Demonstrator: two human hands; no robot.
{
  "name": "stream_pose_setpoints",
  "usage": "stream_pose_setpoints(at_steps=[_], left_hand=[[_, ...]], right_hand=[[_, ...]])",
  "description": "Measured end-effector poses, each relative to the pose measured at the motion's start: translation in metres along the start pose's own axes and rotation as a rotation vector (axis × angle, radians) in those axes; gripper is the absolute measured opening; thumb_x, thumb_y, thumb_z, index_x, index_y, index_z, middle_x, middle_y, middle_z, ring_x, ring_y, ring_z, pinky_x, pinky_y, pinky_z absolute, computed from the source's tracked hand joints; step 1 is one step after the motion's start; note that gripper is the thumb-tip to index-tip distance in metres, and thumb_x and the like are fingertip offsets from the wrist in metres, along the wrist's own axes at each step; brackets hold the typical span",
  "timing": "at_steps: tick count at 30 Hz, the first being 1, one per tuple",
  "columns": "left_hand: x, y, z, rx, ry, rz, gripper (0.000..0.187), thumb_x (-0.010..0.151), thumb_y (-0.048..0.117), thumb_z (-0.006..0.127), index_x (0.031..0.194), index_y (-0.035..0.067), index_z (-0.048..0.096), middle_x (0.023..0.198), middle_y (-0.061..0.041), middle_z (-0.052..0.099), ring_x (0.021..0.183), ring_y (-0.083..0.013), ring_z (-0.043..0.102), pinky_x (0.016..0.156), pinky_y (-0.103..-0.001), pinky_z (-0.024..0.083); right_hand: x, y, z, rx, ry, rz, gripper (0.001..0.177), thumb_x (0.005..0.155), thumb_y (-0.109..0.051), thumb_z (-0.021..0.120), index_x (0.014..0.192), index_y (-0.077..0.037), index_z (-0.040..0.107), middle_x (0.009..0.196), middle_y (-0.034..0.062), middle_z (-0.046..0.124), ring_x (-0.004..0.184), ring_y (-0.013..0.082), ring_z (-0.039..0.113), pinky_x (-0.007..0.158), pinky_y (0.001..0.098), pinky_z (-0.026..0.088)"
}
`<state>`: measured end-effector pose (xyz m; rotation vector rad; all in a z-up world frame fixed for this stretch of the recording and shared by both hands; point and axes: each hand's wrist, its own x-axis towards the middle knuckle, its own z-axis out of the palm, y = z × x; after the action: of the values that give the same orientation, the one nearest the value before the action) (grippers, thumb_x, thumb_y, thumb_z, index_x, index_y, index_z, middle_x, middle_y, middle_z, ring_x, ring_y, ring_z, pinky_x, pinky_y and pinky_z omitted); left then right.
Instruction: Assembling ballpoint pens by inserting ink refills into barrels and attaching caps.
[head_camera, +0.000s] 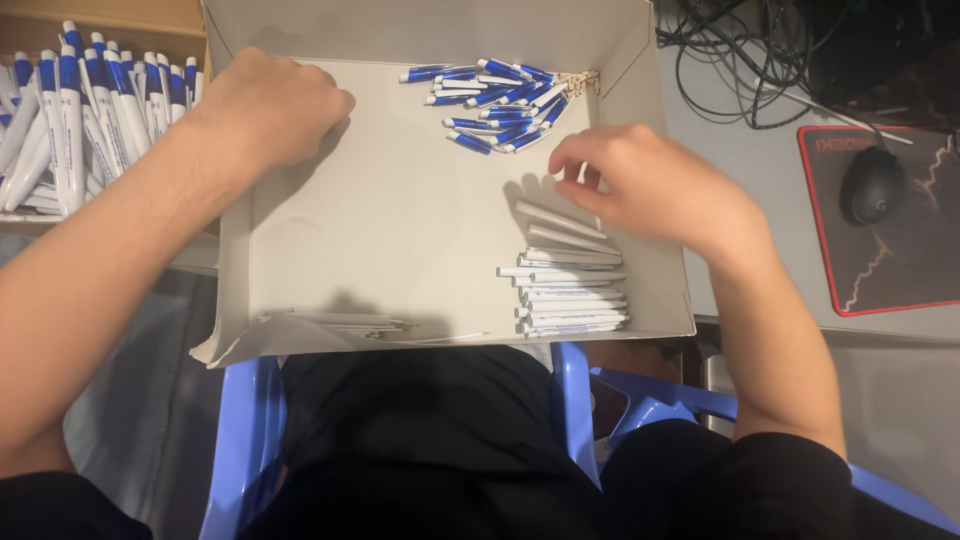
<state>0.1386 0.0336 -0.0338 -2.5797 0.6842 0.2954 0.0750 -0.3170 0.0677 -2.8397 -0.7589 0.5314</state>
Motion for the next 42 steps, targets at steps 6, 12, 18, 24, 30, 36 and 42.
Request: stream_pose_setpoints(at_steps=[6,12,18,24,30,36,42], left_hand=[[-0.003,0.004,-0.008,-0.022,-0.007,-0.004,0.031,0.089,0.009,0.052,0.102,0.025,0.075,0.102,-0.003,0.074,0.091,-0.0295,0.074,0.069,-0.043,0.055],[-0.01,0.008,-0.022,-0.044,0.007,0.014,0.028,0.092,0.013,0.055,0.102,0.022,0.08,0.108,-0.004,0.075,0.097,-0.0323,0.076,0.069,-0.047,0.059],[-0.004,0.002,0.01,-0.091,0.341,0.062,0.017,0.088,0.02,0.059,0.094,0.011,0.072,0.084,-0.005,0.075,0.081,-0.0311,0.074,0.056,-0.044,0.056],[-0.027,0.007,-0.021,-0.325,0.138,0.034,0.01,0.084,-0.005,0.059,0.085,0.002,0.066,0.073,-0.009,0.066,0.069,-0.0273,0.064,0.055,-0.04,0.045],[-0.03,0.008,-0.021,-0.325,0.131,0.047,0.007,0.089,0.008,0.066,0.087,0.002,0.066,0.079,-0.012,0.067,0.073,-0.03,0.065,0.06,-0.042,0.047],[-0.033,0.007,-0.027,-0.312,-0.015,0.007,0.027,0.099,0.025,0.064,0.082,0.004,0.07,0.077,-0.011,0.071,0.075,-0.0339,0.07,0.057,-0.045,0.049],[-0.029,0.004,-0.009,-0.056,0.111,0.08,0.034,0.102,0.031,0.06,0.079,0.008,0.073,0.072,-0.004,0.072,0.078,-0.0249,0.072,0.062,-0.037,0.052]], right_hand=[[0.008,-0.005,-0.005,-0.044,-0.043,0.047,0.023,0.101,-0.026,0.058,0.117,-0.014,0.07,0.11,0.0042,0.075,0.087,0.0278,0.067,0.074,0.0449,0.049],[0.018,-0.031,0.004,-0.084,-0.232,-0.16,0.023,0.102,-0.025,0.056,0.117,-0.014,0.07,0.109,0.0009,0.076,0.082,0.0246,0.073,0.07,0.0441,0.053],[0.03,-0.052,0.048,-0.178,-0.312,-0.537,0.012,0.1,-0.023,0.061,0.1,-0.012,0.062,0.089,0.0037,0.07,0.069,0.0323,0.069,0.061,0.0506,0.054],[0.043,-0.056,0.089,-0.277,-0.286,-0.706,0.03,0.098,-0.038,0.072,0.101,-0.011,0.059,0.084,0.0039,0.062,0.073,0.0311,0.063,0.064,0.0483,0.054],[0.045,-0.052,0.12,-0.079,-0.092,-0.873,0.033,0.099,-0.041,0.07,0.093,-0.011,0.058,0.073,0.004,0.057,0.064,0.0317,0.056,0.062,0.0439,0.048],[0.042,-0.059,0.119,-0.176,-0.018,-0.887,0.028,0.08,-0.023,0.084,0.09,-0.01,0.061,0.068,0.0032,0.059,0.059,0.0315,0.058,0.061,0.0424,0.049],[0.044,-0.065,0.118,-0.242,-0.115,-0.834,0.035,0.09,-0.042,0.077,0.107,-0.013,0.067,0.079,0.0001,0.069,0.073,0.0286,0.065,0.069,0.0389,0.05]])
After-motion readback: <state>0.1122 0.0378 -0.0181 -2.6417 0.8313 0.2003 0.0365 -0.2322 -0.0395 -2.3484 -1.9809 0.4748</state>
